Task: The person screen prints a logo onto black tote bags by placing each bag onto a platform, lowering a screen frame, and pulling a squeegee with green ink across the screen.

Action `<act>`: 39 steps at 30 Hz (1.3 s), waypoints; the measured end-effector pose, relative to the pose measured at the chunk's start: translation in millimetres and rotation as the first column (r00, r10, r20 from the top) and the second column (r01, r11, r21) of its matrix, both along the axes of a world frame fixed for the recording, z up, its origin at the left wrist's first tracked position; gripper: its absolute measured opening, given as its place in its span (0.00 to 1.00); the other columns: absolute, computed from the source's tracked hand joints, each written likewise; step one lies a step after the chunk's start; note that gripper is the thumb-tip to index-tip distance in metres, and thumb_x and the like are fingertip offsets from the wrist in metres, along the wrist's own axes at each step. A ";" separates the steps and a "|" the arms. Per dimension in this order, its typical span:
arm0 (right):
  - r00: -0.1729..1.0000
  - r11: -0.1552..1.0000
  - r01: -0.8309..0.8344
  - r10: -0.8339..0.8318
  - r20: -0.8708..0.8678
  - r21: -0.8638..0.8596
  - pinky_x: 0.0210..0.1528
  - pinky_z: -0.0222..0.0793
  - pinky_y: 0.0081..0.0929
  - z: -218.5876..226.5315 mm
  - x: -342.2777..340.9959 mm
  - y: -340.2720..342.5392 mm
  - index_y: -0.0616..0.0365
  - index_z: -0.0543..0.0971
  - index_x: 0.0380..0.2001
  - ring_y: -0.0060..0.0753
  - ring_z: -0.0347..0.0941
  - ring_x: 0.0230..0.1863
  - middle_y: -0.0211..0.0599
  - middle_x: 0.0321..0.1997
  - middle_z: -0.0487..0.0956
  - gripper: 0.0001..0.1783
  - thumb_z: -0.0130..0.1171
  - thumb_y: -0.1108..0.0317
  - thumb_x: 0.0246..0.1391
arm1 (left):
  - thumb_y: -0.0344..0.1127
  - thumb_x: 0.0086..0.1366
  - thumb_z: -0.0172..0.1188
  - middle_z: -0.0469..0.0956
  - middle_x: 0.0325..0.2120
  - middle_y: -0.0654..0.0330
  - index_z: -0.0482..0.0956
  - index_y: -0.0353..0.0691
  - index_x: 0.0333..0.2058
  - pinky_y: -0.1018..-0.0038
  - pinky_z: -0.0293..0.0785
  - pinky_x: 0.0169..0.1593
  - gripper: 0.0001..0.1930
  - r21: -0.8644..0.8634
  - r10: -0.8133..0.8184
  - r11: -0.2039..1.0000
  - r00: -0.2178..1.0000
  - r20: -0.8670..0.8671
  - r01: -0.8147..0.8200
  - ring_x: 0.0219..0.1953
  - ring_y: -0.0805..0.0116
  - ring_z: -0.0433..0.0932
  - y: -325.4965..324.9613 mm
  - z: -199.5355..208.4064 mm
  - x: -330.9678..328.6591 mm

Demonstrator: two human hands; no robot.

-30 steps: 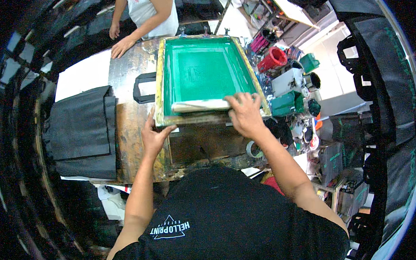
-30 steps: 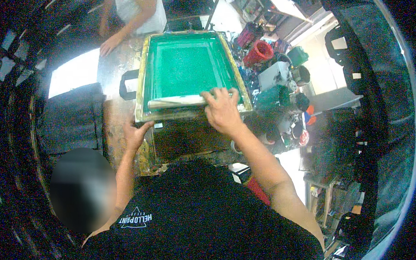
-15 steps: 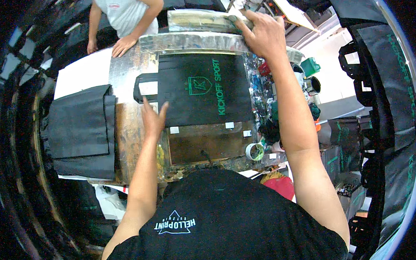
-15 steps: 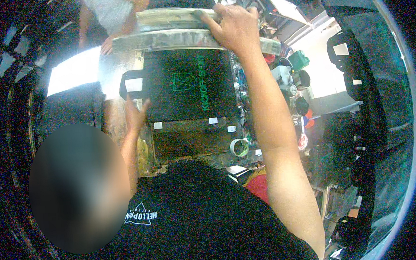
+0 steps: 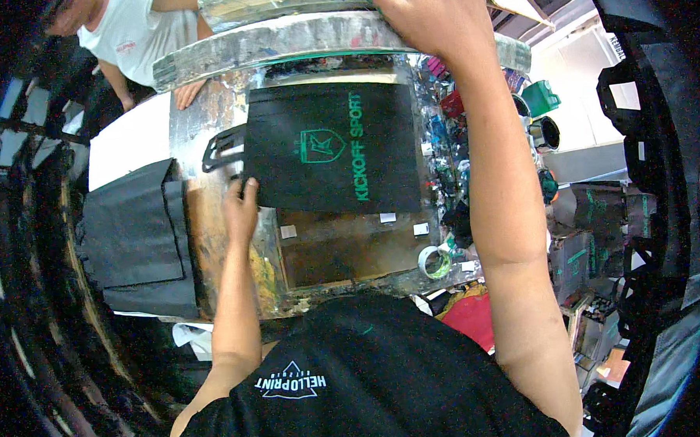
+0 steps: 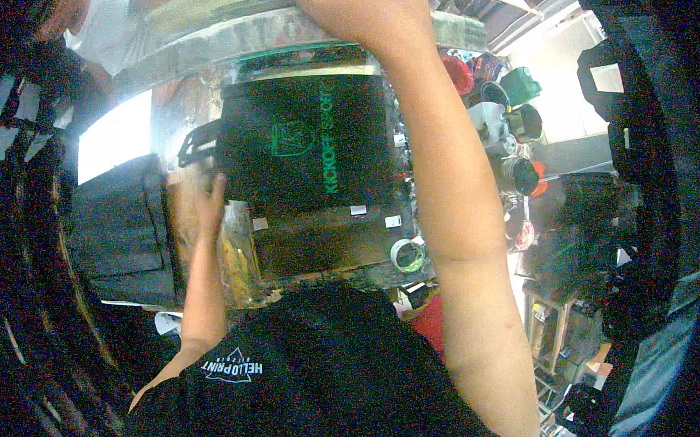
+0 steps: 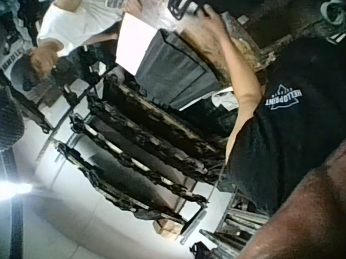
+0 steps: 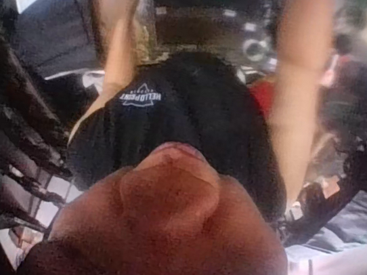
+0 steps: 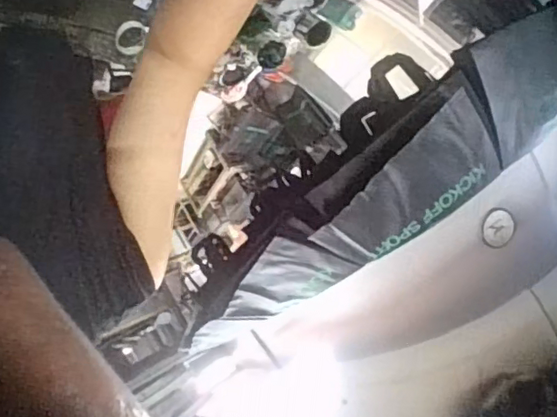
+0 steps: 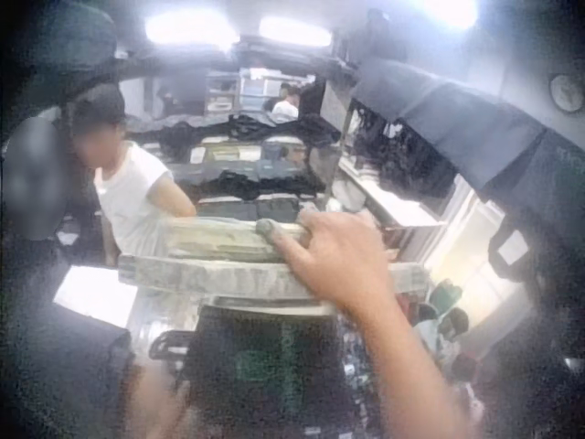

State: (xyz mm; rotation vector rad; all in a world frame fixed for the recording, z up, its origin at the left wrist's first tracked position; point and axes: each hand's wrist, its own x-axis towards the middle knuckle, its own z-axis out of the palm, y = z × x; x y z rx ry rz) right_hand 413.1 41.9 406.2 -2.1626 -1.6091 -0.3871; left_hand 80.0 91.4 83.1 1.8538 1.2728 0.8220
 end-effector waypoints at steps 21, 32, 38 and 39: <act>0.978 1.000 0.022 -0.025 0.205 0.016 0.57 0.64 0.46 -58.2 -6.0 -34.9 0.57 0.83 0.49 0.51 0.79 0.52 0.51 0.49 0.84 0.34 0.50 0.36 0.64 | 0.64 0.68 0.57 0.51 0.74 0.42 0.58 0.38 0.72 0.50 0.40 0.76 0.45 0.343 0.249 0.939 0.637 -0.729 0.025 0.77 0.40 0.43 24.7 -17.0 -314.8; 0.976 0.996 0.082 -0.072 0.204 -0.041 0.66 0.60 0.54 -70.9 4.2 -39.1 0.54 0.81 0.53 0.49 0.77 0.58 0.43 0.54 0.83 0.32 0.51 0.38 0.65 | 0.56 0.73 0.50 0.57 0.74 0.58 0.62 0.46 0.71 0.55 0.47 0.76 0.34 0.257 0.318 0.948 0.596 -0.737 -0.188 0.75 0.52 0.53 4.7 -70.4 -319.4; 0.955 0.997 -0.019 -0.005 0.295 0.077 0.59 0.63 0.47 -77.9 -1.1 -43.3 0.56 0.82 0.51 0.48 0.77 0.55 0.45 0.51 0.84 0.28 0.54 0.43 0.65 | 0.54 0.73 0.52 0.85 0.44 0.50 0.84 0.43 0.50 0.51 0.70 0.57 0.22 0.258 0.420 0.907 0.675 -0.607 -0.332 0.52 0.47 0.79 41.9 -50.6 -339.7; 0.945 0.988 -0.081 0.035 0.324 0.131 0.56 0.65 0.43 -80.9 -2.8 -38.5 0.56 0.82 0.50 0.48 0.78 0.53 0.45 0.49 0.84 0.27 0.54 0.44 0.66 | 0.53 0.73 0.53 0.84 0.42 0.45 0.85 0.41 0.48 0.53 0.75 0.52 0.22 0.215 0.407 0.913 0.730 -0.549 -0.347 0.49 0.42 0.81 48.4 -41.9 -368.9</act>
